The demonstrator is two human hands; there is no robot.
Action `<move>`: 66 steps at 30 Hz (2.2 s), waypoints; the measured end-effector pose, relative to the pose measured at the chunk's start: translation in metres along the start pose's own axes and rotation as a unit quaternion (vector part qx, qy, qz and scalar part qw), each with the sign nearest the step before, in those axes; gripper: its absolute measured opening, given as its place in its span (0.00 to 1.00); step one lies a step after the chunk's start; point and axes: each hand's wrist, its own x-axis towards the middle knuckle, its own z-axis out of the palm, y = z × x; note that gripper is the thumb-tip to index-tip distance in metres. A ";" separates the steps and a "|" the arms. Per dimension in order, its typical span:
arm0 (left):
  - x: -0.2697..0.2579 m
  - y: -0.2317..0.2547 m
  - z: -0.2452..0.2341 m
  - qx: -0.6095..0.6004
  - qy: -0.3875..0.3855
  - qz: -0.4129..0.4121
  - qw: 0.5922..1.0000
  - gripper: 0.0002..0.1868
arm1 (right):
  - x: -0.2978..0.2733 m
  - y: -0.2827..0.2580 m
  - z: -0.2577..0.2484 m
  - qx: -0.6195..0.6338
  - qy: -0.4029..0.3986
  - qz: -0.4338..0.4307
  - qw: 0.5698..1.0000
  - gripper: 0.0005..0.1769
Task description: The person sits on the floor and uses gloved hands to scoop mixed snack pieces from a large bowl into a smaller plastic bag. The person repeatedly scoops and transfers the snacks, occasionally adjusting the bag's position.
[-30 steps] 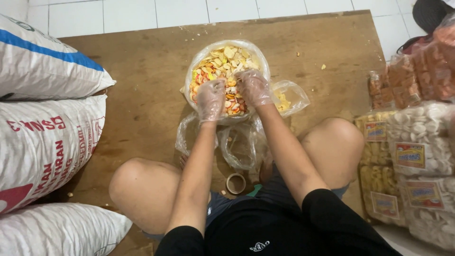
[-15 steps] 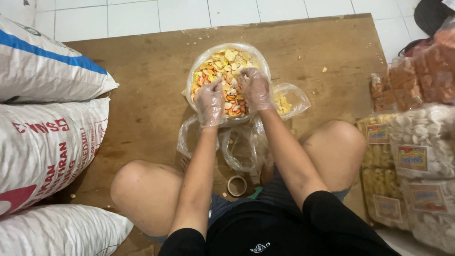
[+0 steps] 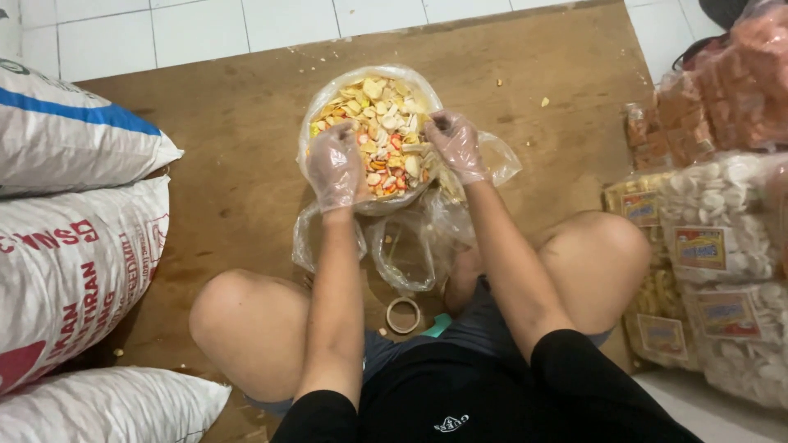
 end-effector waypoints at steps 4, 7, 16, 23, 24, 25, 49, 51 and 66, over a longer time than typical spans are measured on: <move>0.003 -0.016 0.008 0.065 0.001 0.006 0.998 0.09 | -0.004 0.003 -0.012 0.000 0.013 0.017 1.000 0.08; 0.010 -0.022 0.025 0.170 -0.054 -0.031 0.984 0.12 | -0.005 0.009 -0.012 0.001 0.006 0.025 1.000 0.08; -0.016 -0.032 0.034 0.256 0.029 0.147 0.955 0.09 | -0.017 -0.020 -0.002 0.005 -0.030 0.020 0.999 0.09; -0.021 -0.010 0.034 0.087 0.042 0.175 0.980 0.05 | -0.004 0.001 -0.013 0.006 -0.021 0.038 0.999 0.10; -0.024 0.003 0.031 0.010 0.004 0.115 0.993 0.09 | -0.002 0.005 -0.017 0.011 -0.022 0.054 0.998 0.10; -0.026 0.014 0.030 0.009 0.003 0.116 0.993 0.09 | -0.003 -0.005 -0.020 0.010 -0.020 0.054 0.998 0.10; -0.071 0.095 0.144 -0.024 -0.371 0.000 0.928 0.31 | 0.017 0.134 -0.159 -0.453 -0.087 0.255 0.850 0.14; -0.071 0.093 0.136 -0.030 -0.374 0.011 0.927 0.25 | 0.010 0.108 -0.147 -0.434 -0.073 0.267 0.857 0.14; -0.018 -0.002 0.011 0.004 0.082 0.132 0.988 0.08 | 0.015 0.009 -0.029 -0.276 -0.011 -0.096 0.956 0.10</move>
